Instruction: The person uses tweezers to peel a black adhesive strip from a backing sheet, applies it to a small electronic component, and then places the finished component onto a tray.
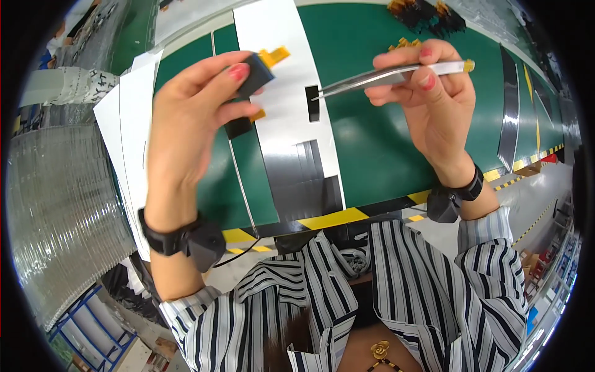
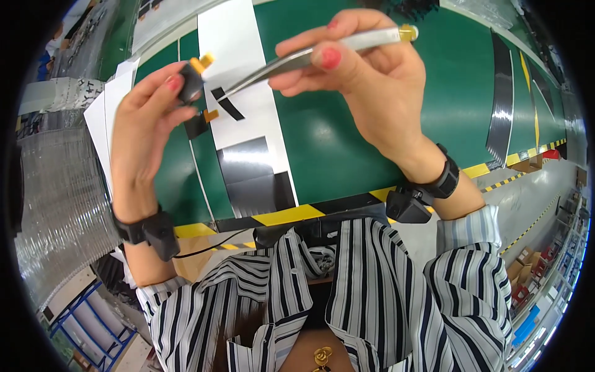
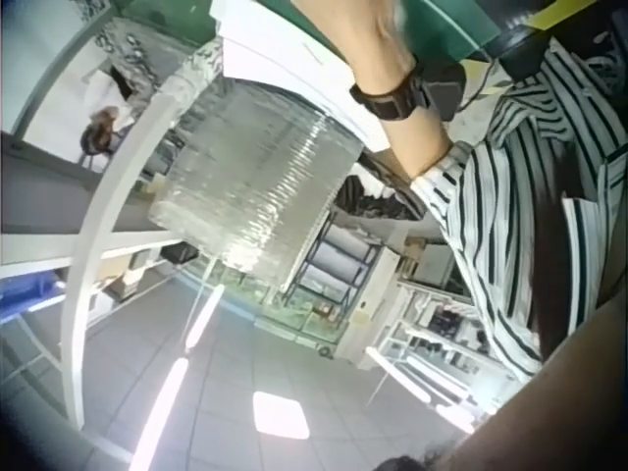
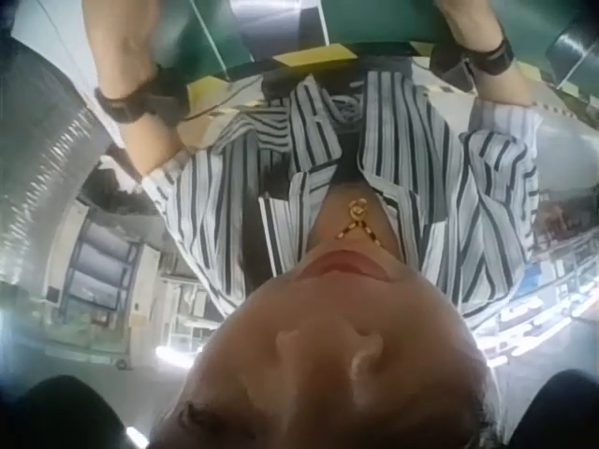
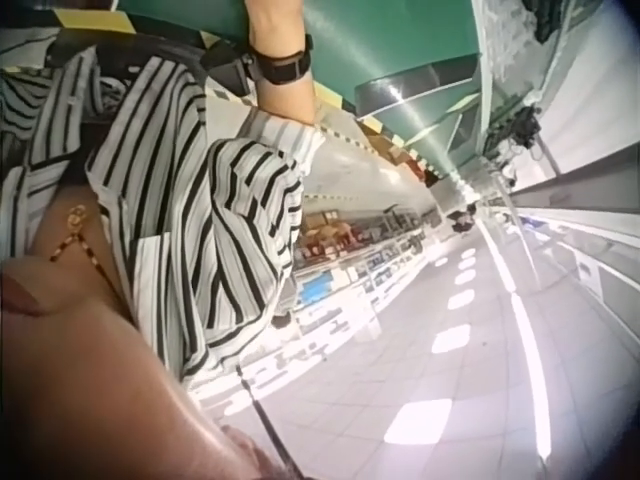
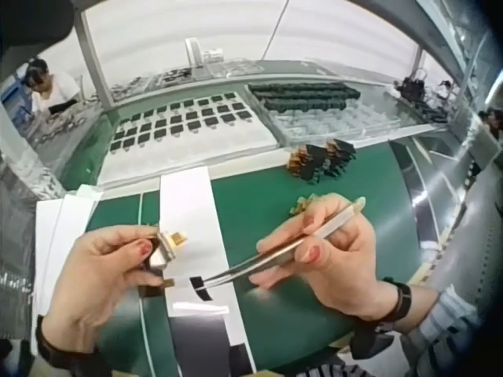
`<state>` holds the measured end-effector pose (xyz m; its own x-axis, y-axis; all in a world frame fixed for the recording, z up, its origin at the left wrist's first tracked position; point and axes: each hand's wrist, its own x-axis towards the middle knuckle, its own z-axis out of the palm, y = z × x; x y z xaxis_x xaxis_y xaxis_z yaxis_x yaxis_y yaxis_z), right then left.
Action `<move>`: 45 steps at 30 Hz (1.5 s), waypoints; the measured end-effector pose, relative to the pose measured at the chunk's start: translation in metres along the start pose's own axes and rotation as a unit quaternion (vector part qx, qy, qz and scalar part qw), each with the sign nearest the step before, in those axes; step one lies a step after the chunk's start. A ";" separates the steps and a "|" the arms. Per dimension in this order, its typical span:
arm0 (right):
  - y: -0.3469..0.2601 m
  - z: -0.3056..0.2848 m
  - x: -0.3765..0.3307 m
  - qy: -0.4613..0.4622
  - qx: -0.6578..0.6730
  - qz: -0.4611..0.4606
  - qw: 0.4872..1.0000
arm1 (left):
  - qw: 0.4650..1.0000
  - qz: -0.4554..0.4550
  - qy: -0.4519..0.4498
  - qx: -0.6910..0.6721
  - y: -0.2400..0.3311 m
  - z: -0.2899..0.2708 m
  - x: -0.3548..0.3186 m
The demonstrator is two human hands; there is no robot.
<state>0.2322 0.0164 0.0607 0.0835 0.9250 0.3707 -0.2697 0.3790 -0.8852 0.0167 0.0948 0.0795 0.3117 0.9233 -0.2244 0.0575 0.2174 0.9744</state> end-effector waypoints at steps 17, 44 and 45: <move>0.011 -0.013 -0.002 0.021 -0.039 0.033 0.998 | 0.994 -0.022 -0.067 -0.088 -0.032 0.024 0.013; 0.017 -0.016 0.005 0.065 -0.025 0.057 0.996 | 0.990 -0.051 -0.093 -0.092 -0.030 0.025 0.009; 0.015 -0.017 0.004 0.048 -0.010 0.056 0.997 | 0.990 -0.049 -0.088 -0.098 -0.031 0.024 0.009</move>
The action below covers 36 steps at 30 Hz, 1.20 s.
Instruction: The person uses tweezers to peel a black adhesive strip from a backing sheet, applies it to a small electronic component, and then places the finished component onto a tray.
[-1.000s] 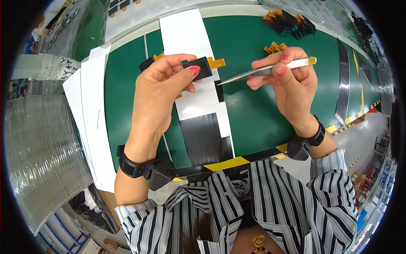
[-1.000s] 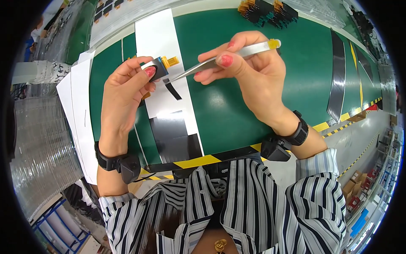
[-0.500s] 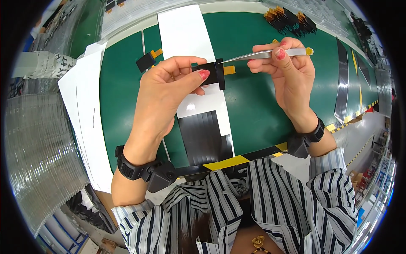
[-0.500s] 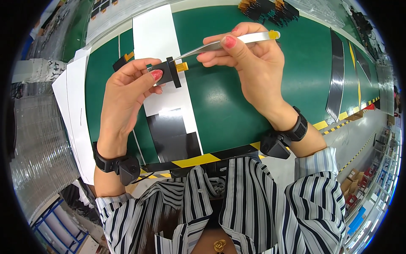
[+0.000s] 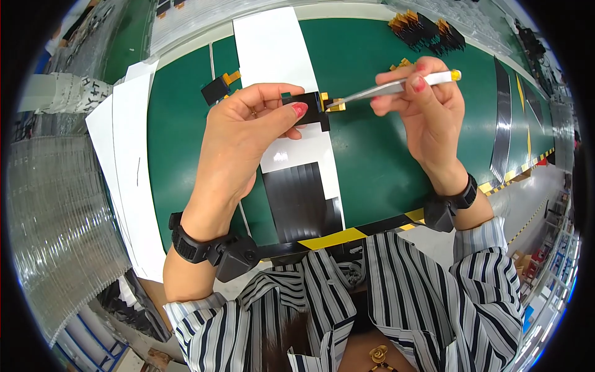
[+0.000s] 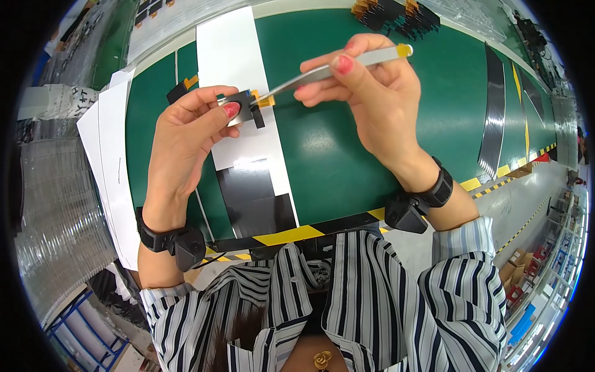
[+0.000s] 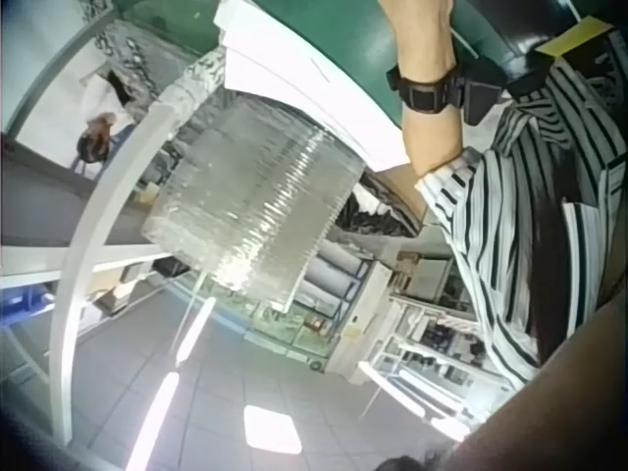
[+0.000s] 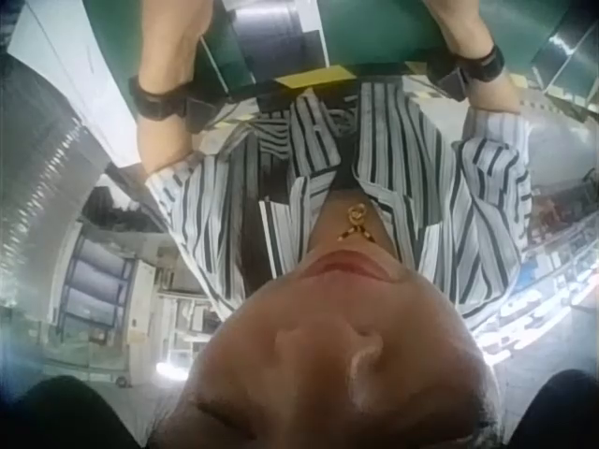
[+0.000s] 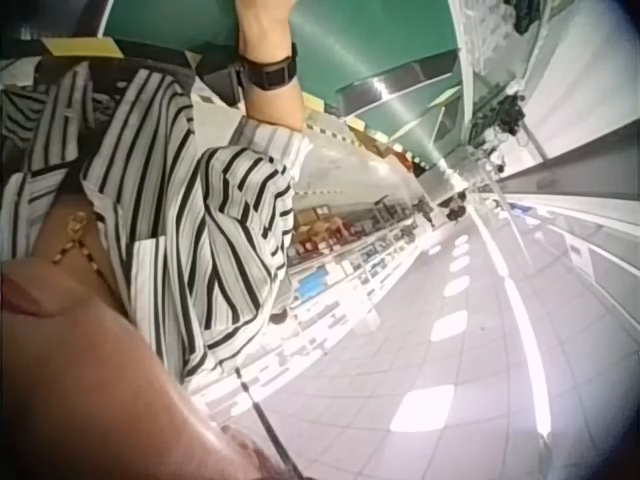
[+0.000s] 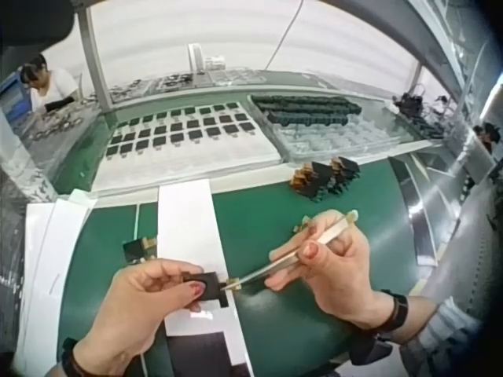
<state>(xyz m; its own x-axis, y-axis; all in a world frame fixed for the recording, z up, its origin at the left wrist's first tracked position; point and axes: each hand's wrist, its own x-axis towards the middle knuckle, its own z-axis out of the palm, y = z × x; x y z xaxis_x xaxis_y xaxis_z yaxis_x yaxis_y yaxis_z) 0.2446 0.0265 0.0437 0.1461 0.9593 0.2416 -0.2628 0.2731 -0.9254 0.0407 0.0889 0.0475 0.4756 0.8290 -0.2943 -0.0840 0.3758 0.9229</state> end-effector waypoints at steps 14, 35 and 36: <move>-0.001 0.007 -0.001 0.025 -0.010 0.034 0.999 | 1.000 0.009 0.000 0.000 0.001 -0.003 -0.001; 0.003 0.006 0.004 0.051 0.027 0.044 0.997 | 0.999 -0.020 -0.026 -0.007 0.002 -0.002 -0.001; 0.002 0.007 0.003 0.051 0.009 0.033 0.998 | 0.999 -0.023 -0.031 -0.007 0.002 -0.002 -0.001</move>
<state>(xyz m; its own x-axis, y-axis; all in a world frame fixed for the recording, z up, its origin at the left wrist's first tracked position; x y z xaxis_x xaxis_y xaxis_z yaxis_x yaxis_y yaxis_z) 0.2376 0.0304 0.0446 0.2250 0.9629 0.1490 -0.2916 0.2124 -0.9327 0.0380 0.0899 0.0488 0.5327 0.7838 -0.3190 -0.0741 0.4188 0.9051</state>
